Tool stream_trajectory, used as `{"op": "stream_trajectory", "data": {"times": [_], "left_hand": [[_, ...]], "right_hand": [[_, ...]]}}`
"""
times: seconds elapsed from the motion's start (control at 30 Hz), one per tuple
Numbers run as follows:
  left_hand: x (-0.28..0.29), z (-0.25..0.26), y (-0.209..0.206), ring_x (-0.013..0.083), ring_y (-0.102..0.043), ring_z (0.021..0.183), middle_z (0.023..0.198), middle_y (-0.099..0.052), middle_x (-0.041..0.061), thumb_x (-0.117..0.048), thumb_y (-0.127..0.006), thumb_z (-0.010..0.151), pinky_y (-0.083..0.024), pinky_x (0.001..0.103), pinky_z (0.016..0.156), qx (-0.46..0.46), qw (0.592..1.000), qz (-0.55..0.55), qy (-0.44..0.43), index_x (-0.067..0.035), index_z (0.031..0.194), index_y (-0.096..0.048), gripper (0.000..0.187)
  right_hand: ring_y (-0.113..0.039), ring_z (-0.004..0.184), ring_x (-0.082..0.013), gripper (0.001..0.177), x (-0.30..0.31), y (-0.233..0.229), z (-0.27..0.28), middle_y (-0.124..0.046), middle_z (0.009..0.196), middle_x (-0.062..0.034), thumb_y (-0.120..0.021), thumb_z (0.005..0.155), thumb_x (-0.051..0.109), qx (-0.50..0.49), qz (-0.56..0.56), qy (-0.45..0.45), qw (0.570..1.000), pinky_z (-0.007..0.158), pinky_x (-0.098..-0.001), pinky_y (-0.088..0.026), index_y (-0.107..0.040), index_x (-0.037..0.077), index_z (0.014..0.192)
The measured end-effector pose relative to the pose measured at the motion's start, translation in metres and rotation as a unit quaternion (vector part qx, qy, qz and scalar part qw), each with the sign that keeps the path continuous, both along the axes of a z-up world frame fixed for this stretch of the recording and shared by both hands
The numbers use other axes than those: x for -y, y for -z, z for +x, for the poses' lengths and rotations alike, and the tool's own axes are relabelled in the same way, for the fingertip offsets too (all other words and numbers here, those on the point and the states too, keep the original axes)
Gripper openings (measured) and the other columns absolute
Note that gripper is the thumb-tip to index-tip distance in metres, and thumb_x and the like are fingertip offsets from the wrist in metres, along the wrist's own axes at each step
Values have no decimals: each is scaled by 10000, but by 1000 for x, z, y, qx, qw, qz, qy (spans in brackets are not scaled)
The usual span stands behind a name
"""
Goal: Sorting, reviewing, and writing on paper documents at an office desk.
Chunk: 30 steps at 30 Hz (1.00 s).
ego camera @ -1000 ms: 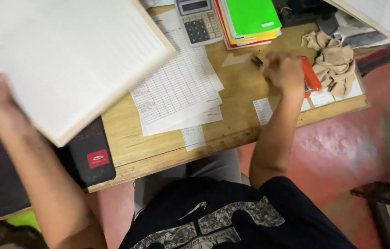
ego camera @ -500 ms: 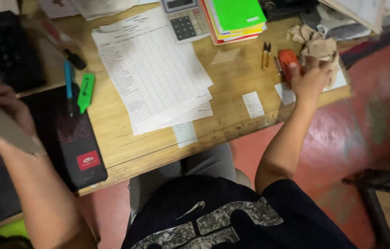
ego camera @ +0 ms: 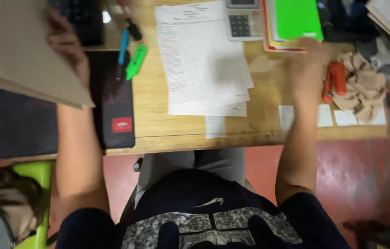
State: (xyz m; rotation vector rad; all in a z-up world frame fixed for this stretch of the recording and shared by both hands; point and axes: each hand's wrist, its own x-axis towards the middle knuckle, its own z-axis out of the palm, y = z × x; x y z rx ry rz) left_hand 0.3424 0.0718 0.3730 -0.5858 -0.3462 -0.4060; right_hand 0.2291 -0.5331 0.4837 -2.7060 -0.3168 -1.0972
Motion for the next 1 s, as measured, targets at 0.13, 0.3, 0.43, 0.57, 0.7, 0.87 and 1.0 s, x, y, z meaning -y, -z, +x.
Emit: {"op": "stream_trajectory", "data": {"times": [0.13, 0.3, 0.43, 0.57, 0.7, 0.87, 1.0], "left_hand": [[-2, 13, 5, 253, -639, 1042, 1642, -549, 147, -55, -510, 1126, -609, 272, 926, 61, 995, 60, -46, -9, 1662, -498, 539], [-5, 20, 9, 255, -673, 1024, 1646, -516, 158, -208, -466, 1176, -636, 284, 920, 137, 982, 96, -93, 1, 1680, -421, 548], [-13, 21, 11, 252, -659, 1025, 1647, -507, 144, -158, -494, 1149, -633, 273, 911, 121, 981, 105, -114, -10, 1665, -432, 541], [-15, 21, 9, 230, -647, 1006, 1664, -491, 112, -123, -483, 1145, -633, 257, 886, 113, 980, 114, -122, -21, 1654, -451, 520], [-13, 17, 4, 240, -670, 1000, 1635, -520, 140, -143, -497, 1155, -645, 271, 886, 110, 981, 113, -117, -17, 1661, -431, 525], [-13, 19, 5, 240, -677, 991, 1644, -525, 128, -149, -508, 1158, -654, 269, 898, 108, 982, 98, -117, -21, 1668, -432, 531], [-17, 19, 8, 228, -659, 985, 1642, -524, 107, -121, -491, 1153, -638, 256, 888, 93, 983, 108, -116, -42, 1652, -465, 505]], "right_hand": [[-583, 1083, -359, 307, -160, -5, 39, -661, 1178, -186, -436, 1020, 2, -181, 24, -216, 959, 946, -463, -479, -671, 24, 1217], [-469, 1355, -457, 406, -304, -11, 67, -573, 1415, -251, -510, 1057, 118, -315, -8, -272, 909, 1113, -534, -382, -571, 107, 1459], [-426, 1324, -387, 566, -370, -46, 63, -295, 1554, -199, -542, 1051, 409, -497, -64, -176, 847, 1096, -524, -434, -369, 284, 1576], [-441, 1253, -447, 490, -395, 1, 88, -314, 1544, -210, -396, 1052, 434, -410, -98, -162, 892, 1084, -545, -356, -537, 220, 1470], [-399, 1331, -483, 462, -396, 31, 113, -176, 1606, -272, -563, 1029, 405, -335, -88, -134, 928, 1101, -576, -396, -587, 142, 1408], [-512, 1112, -414, 312, -388, 88, 171, -468, 1382, -209, -626, 894, 96, -131, -125, -26, 983, 851, -536, -536, -722, 84, 1190], [-502, 1078, -381, 364, -384, 85, 179, -540, 1192, -169, -714, 752, 15, -94, -180, 0, 979, 827, -467, -490, -734, 124, 1098]]}}
